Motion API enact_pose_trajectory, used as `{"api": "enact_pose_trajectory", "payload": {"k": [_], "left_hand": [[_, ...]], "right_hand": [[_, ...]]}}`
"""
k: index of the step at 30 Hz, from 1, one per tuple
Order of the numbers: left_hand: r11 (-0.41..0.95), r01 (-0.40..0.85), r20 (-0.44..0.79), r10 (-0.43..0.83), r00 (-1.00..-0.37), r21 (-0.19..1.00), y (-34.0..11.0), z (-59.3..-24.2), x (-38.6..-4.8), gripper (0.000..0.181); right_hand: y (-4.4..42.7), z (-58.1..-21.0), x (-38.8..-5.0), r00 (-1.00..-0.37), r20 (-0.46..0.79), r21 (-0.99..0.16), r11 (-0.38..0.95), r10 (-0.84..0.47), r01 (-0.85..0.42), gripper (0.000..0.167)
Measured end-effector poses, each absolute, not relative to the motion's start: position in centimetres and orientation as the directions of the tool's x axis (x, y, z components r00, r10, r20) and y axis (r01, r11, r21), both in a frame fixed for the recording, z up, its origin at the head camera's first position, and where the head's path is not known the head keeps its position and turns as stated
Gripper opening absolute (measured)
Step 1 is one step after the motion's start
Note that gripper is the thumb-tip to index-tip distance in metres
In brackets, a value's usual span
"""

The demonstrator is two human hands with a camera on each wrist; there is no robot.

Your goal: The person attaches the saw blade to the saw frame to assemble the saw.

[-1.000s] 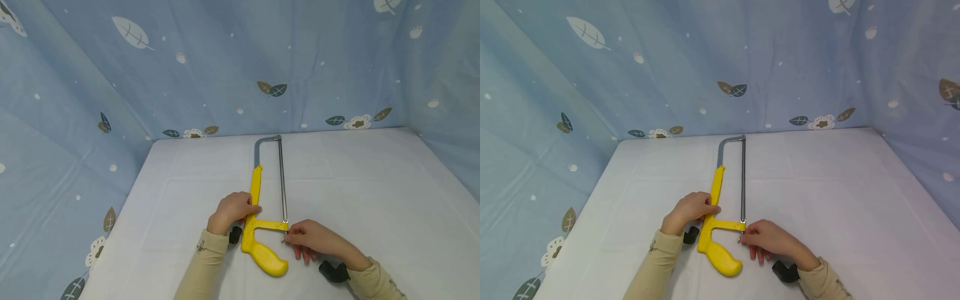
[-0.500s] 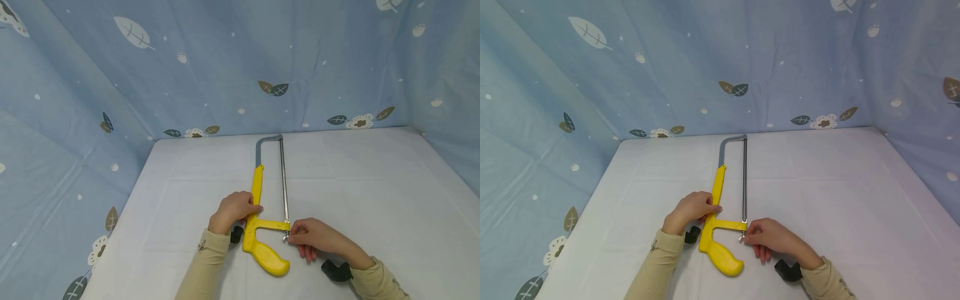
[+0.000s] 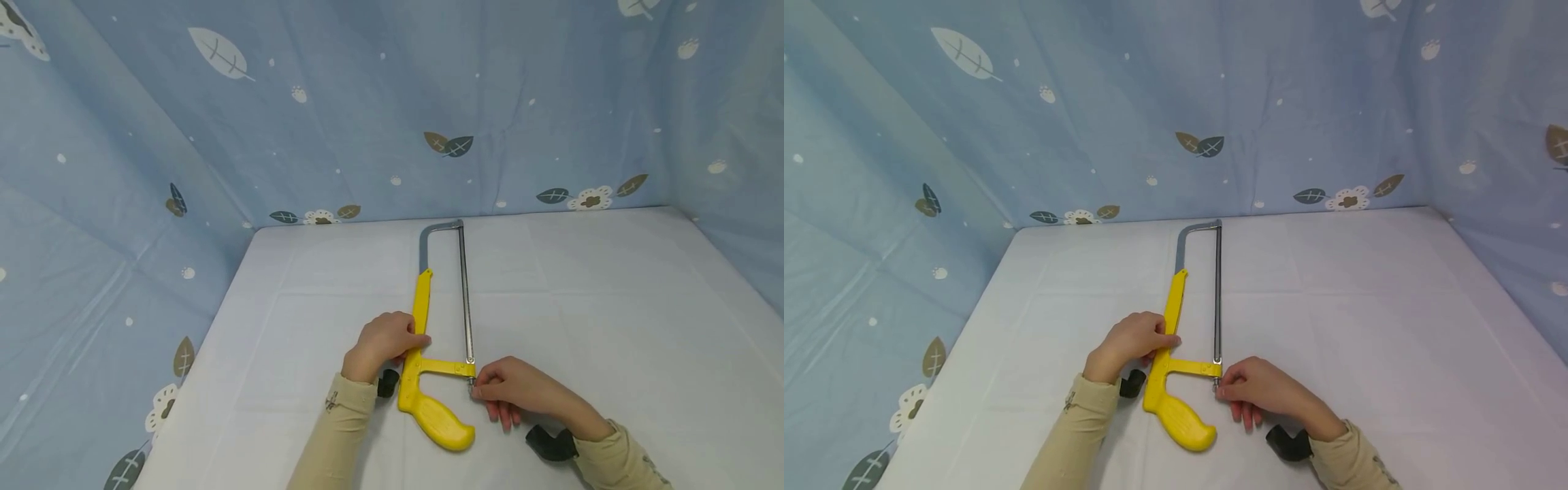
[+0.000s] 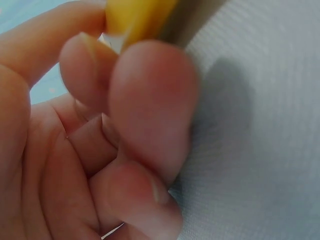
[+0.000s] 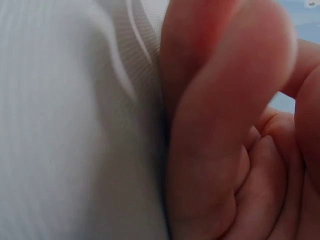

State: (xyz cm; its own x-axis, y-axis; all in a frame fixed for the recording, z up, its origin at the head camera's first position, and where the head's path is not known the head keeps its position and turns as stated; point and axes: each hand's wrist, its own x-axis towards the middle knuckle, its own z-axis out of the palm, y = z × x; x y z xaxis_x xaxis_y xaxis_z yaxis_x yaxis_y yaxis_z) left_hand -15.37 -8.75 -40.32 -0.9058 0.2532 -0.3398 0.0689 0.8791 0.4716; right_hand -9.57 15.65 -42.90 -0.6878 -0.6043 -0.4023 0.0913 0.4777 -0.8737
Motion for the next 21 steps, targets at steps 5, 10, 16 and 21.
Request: {"api": "enact_pose_trajectory", "payload": {"k": [5,10,16,21], "left_hand": [[0.881,0.057,-0.348,0.243,-0.905,0.469,-8.69,-40.11,-15.28,0.033],[0.886,0.060,-0.345,0.241,-0.907,0.460,-8.68,-40.11,-15.25,0.034],[0.887,0.061,-0.345,0.241,-0.907,0.458,-8.65,-40.24,-15.41,0.034],[0.886,0.063,-0.343,0.243,-0.908,0.460,-8.69,-40.40,-15.46,0.034]], "right_hand": [[15.64,-42.89,-9.51,-0.673,-0.385,-0.888,0.452,-0.632,0.083,0.023],[15.62,-42.68,-9.44,-0.666,-0.373,-0.894,0.442,-0.646,0.072,0.023],[15.39,-42.35,-9.44,-0.674,-0.380,-0.886,0.458,-0.633,0.070,0.029],[15.34,-42.44,-9.35,-0.678,-0.400,-0.879,0.467,-0.616,0.094,0.029]]}}
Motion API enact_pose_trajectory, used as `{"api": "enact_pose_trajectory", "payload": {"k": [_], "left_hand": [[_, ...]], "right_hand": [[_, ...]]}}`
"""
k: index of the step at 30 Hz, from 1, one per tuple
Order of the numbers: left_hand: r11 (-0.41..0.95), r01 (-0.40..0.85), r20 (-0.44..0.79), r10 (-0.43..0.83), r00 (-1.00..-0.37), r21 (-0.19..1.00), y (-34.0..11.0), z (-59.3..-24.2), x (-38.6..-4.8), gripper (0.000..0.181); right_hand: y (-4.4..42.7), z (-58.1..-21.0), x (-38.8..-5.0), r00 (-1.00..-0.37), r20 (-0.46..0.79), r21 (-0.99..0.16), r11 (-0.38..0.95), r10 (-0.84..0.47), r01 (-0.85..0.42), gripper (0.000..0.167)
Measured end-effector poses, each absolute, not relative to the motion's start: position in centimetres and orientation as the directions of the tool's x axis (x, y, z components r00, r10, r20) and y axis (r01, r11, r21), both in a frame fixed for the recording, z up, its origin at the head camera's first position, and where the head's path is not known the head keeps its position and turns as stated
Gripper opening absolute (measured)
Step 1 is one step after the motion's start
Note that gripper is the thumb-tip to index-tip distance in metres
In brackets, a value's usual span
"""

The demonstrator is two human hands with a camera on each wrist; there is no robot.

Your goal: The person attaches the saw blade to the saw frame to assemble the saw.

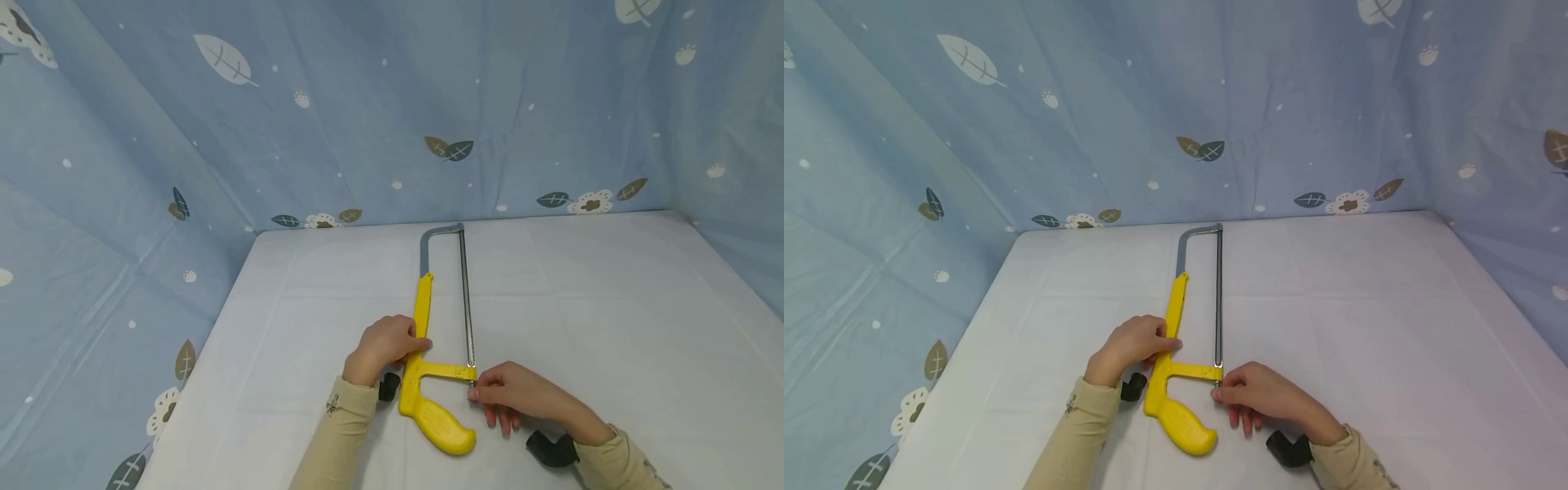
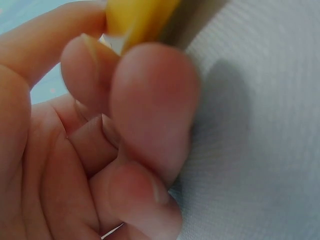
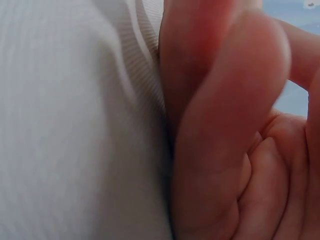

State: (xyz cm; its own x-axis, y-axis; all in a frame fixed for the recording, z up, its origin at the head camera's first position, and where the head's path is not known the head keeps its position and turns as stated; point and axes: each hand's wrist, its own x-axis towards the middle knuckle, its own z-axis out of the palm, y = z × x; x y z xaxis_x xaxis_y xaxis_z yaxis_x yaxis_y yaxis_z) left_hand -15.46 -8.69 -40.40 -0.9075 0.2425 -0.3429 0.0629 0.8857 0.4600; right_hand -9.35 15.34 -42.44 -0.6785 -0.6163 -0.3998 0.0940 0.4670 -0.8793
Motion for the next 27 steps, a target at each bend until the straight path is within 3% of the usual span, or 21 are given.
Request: {"api": "enact_pose_trajectory", "payload": {"k": [14,27], "left_hand": [[0.885,0.057,-0.346,0.239,-0.907,0.462,-8.70,-40.40,-15.39,0.034],[0.881,0.063,-0.339,0.246,-0.908,0.470,-8.75,-40.40,-15.45,0.034]], "right_hand": [[15.58,-42.65,-9.46,-0.684,-0.360,-0.896,0.439,-0.634,0.065,0.025],[15.55,-42.93,-9.49,-0.715,-0.381,-0.889,0.444,-0.586,0.111,0.032]]}}
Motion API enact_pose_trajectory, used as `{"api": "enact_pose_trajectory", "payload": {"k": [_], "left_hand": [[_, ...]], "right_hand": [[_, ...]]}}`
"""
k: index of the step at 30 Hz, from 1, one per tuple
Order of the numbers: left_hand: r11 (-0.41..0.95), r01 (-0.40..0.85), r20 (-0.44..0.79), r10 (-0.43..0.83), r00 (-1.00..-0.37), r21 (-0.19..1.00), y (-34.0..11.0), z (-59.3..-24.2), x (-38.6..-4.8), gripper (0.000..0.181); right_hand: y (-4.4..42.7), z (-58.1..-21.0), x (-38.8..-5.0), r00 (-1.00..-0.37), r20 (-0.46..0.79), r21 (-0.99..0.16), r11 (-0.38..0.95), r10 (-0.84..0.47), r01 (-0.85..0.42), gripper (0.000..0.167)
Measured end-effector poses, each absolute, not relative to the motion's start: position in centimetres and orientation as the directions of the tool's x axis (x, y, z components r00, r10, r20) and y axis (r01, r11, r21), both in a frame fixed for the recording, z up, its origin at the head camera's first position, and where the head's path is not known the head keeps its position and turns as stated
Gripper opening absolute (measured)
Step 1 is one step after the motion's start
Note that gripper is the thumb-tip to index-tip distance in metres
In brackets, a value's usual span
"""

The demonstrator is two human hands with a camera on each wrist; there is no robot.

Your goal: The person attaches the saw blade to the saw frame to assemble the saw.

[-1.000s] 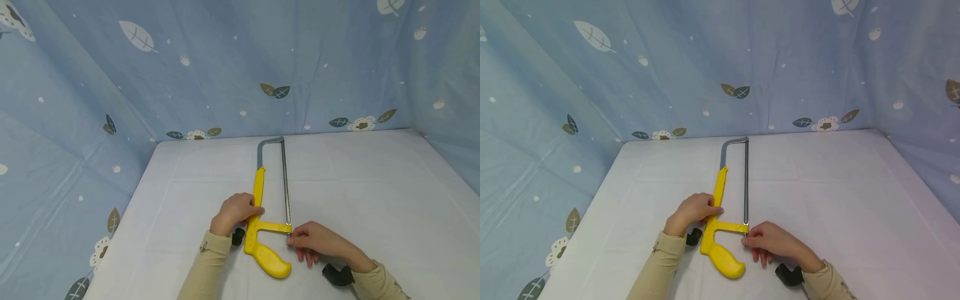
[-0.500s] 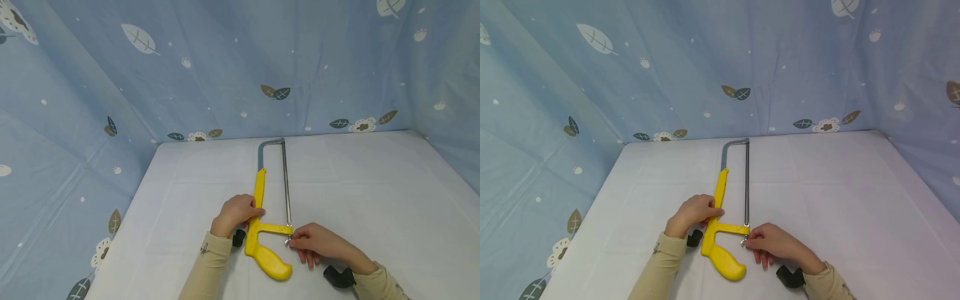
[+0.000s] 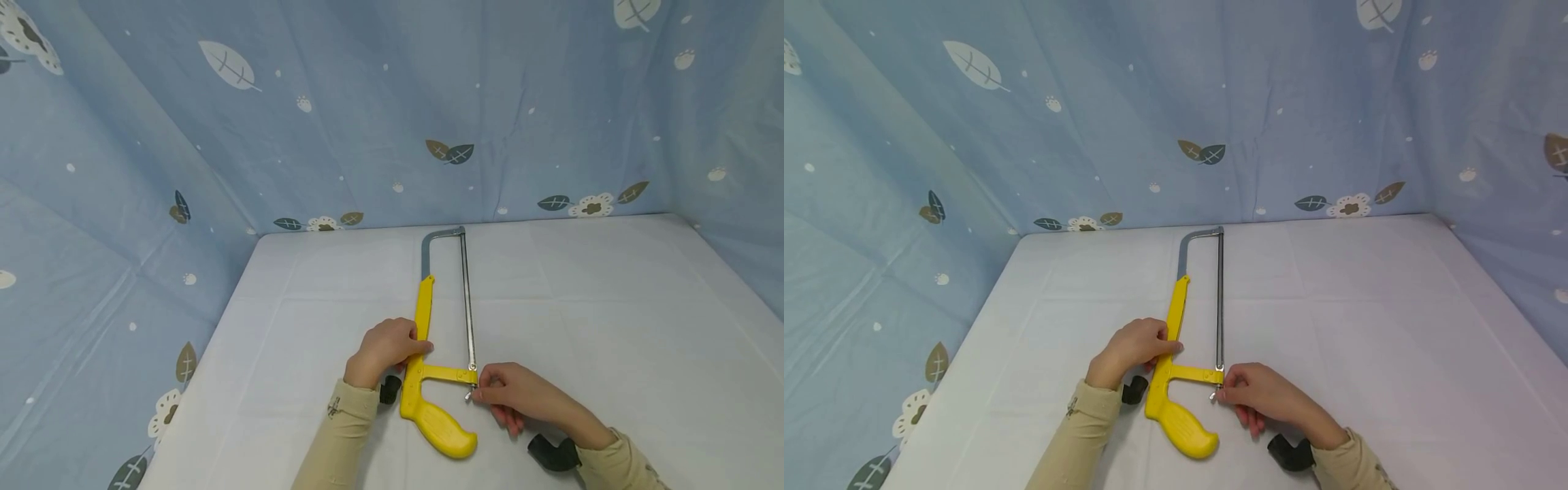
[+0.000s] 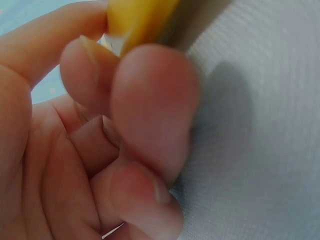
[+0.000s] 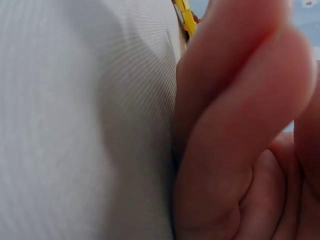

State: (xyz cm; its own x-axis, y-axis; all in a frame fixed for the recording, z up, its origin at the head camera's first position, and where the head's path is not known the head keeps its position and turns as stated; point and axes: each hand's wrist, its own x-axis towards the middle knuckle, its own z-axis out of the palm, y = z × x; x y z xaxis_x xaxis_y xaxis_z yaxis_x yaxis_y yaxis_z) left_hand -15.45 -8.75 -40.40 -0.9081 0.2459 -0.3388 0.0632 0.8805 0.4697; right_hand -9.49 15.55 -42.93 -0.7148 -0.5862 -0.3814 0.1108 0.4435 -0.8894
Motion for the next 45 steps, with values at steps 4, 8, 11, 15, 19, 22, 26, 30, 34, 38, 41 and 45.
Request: {"api": "enact_pose_trajectory", "payload": {"k": [4,8,11,15,19,22,26,30,34,38,41,45], "left_hand": [[0.880,0.062,-0.340,0.245,-0.908,0.470,-8.78,-40.42,-15.40,0.034],[0.880,0.066,-0.336,0.248,-0.909,0.470,-8.79,-40.47,-15.38,0.034],[0.880,0.070,-0.331,0.249,-0.910,0.470,-8.79,-40.48,-15.40,0.034],[0.880,0.070,-0.329,0.248,-0.911,0.469,-8.78,-40.47,-15.45,0.034],[0.879,0.067,-0.333,0.248,-0.910,0.472,-8.75,-40.49,-15.44,0.034],[0.880,0.064,-0.336,0.246,-0.909,0.472,-8.74,-40.47,-15.41,0.034],[0.879,0.059,-0.336,0.242,-0.910,0.474,-8.74,-40.36,-15.31,0.034],[0.876,0.059,-0.333,0.243,-0.911,0.478,-8.75,-40.31,-15.31,0.033],[0.876,0.065,-0.329,0.247,-0.911,0.478,-8.77,-40.42,-15.38,0.033],[0.874,0.065,-0.328,0.249,-0.912,0.481,-8.79,-40.49,-15.37,0.033],[0.873,0.066,-0.326,0.249,-0.912,0.482,-8.81,-40.54,-15.34,0.033],[0.872,0.068,-0.322,0.250,-0.913,0.485,-8.82,-40.58,-15.34,0.033]], "right_hand": [[15.60,-43.17,-9.60,-0.716,-0.387,-0.885,0.452,-0.581,0.112,0.031],[15.66,-43.23,-9.60,-0.709,-0.374,-0.892,0.441,-0.598,0.099,0.030],[15.66,-43.11,-9.56,-0.709,-0.358,-0.898,0.432,-0.607,0.083,0.030],[15.63,-43.06,-9.59,-0.712,-0.351,-0.897,0.437,-0.608,0.069,0.032],[15.62,-43.23,-9.61,-0.711,-0.367,-0.888,0.454,-0.601,0.075,0.035],[15.56,-43.34,-9.58,-0.707,-0.384,-0.881,0.466,-0.594,0.086,0.035],[15.46,-43.34,-9.53,-0.704,-0.404,-0.872,0.478,-0.584,0.104,0.033],[15.44,-43.31,-9.57,-0.701,-0.414,-0.867,0.485,-0.581,0.109,0.033],[15.54,-43.31,-9.65,-0.691,-0.398,-0.878,0.470,-0.604,0.095,0.031],[15.64,-43.37,-9.62,-0.685,-0.380,-0.891,0.445,-0.621,0.089,0.028],[15.69,-43.50,-9.65,-0.687,-0.374,-0.895,0.437,-0.623,0.091,0.027],[15.71,-43.66,-9.69,-0.696,-0.371,-0.894,0.439,-0.615,0.089,0.027]]}}
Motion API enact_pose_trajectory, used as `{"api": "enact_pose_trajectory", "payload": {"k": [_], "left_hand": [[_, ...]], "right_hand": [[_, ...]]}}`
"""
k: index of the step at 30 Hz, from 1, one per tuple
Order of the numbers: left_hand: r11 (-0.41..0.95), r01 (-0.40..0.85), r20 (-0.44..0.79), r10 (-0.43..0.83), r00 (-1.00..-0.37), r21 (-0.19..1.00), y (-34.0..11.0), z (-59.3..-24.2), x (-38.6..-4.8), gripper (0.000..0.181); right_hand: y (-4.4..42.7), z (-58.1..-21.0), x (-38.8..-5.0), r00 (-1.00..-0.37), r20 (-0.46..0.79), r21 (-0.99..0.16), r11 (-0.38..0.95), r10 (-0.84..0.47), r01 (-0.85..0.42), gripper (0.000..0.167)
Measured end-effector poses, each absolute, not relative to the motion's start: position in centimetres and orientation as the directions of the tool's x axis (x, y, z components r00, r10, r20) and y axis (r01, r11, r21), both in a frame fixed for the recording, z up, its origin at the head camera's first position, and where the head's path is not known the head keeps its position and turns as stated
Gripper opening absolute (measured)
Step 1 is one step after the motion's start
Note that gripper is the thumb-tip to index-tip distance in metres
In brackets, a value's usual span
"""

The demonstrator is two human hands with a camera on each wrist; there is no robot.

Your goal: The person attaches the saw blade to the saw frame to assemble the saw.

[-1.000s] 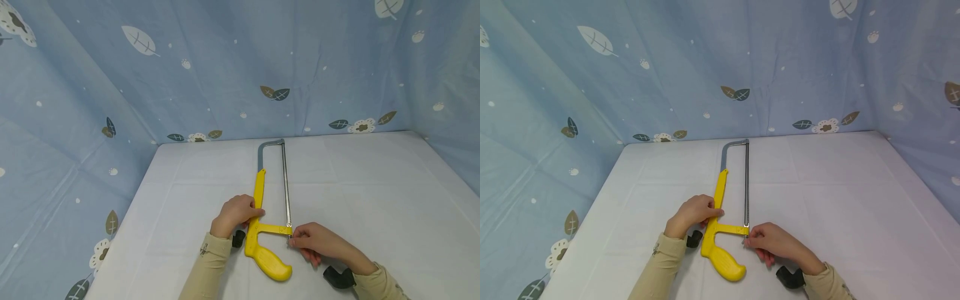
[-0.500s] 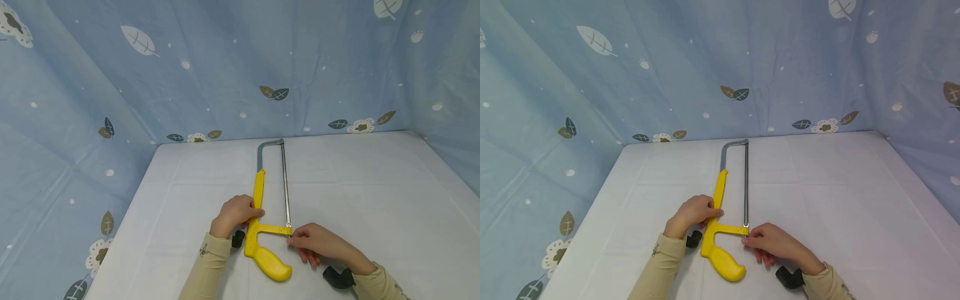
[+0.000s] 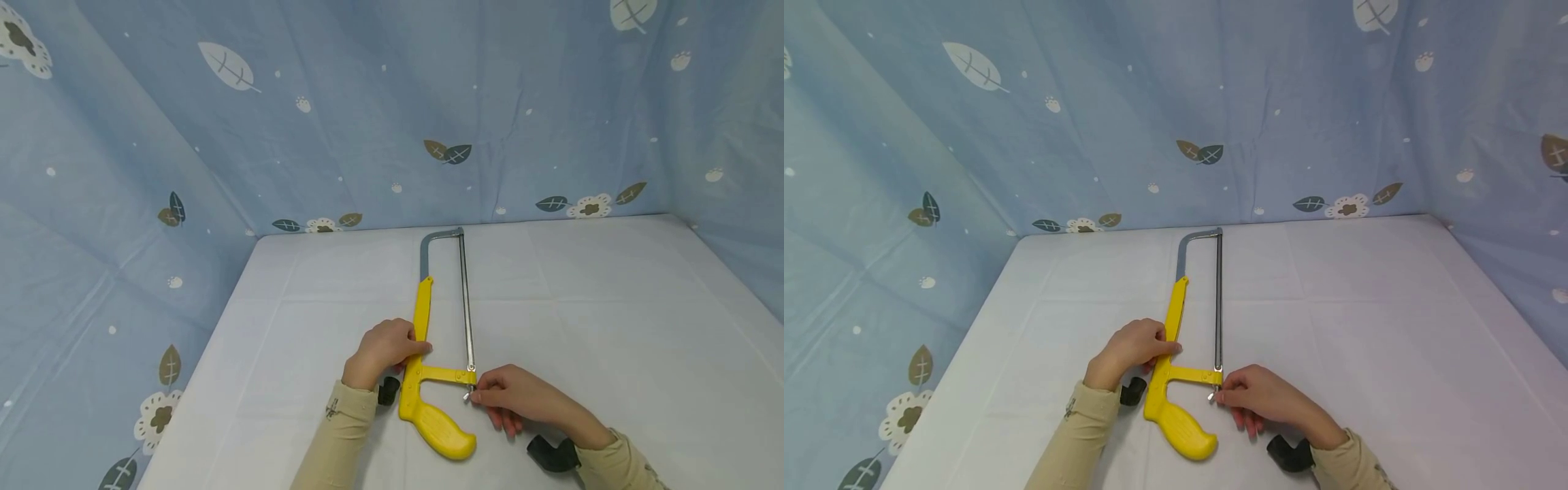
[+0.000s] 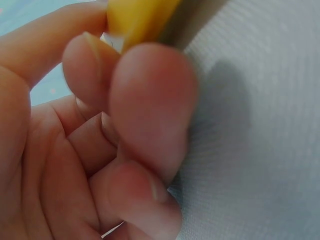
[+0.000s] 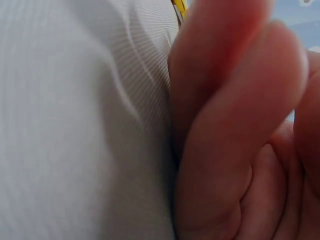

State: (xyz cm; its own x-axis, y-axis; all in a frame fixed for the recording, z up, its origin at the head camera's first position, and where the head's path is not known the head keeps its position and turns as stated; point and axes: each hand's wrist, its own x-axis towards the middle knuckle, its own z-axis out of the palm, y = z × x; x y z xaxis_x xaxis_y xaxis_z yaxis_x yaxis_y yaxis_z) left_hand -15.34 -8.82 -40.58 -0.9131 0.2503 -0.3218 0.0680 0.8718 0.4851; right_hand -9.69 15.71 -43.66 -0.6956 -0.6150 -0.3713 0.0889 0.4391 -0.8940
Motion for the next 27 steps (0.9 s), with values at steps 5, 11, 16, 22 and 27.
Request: {"api": "enact_pose_trajectory", "payload": {"k": [5,11,16,22,27], "left_hand": [[0.871,0.069,-0.320,0.251,-0.914,0.487,-8.85,-40.65,-15.34,0.033],[0.868,0.074,-0.314,0.256,-0.914,0.491,-8.91,-40.80,-15.39,0.033],[0.867,0.075,-0.311,0.256,-0.915,0.492,-8.94,-40.90,-15.43,0.033],[0.867,0.079,-0.310,0.259,-0.915,0.492,-8.92,-40.92,-15.40,0.033],[0.865,0.072,-0.313,0.255,-0.915,0.496,-8.94,-40.75,-15.35,0.033]], "right_hand": [[15.62,-43.56,-9.66,-0.703,-0.373,-0.891,0.445,-0.605,0.091,0.028],[15.51,-43.37,-9.69,-0.712,-0.365,-0.895,0.436,-0.599,0.092,0.029],[15.55,-43.42,-9.70,-0.711,-0.366,-0.893,0.442,-0.600,0.087,0.029],[15.60,-43.56,-9.67,-0.709,-0.377,-0.887,0.453,-0.596,0.091,0.031],[15.57,-43.59,-9.68,-0.703,-0.386,-0.885,0.455,-0.597,0.099,0.033]]}}
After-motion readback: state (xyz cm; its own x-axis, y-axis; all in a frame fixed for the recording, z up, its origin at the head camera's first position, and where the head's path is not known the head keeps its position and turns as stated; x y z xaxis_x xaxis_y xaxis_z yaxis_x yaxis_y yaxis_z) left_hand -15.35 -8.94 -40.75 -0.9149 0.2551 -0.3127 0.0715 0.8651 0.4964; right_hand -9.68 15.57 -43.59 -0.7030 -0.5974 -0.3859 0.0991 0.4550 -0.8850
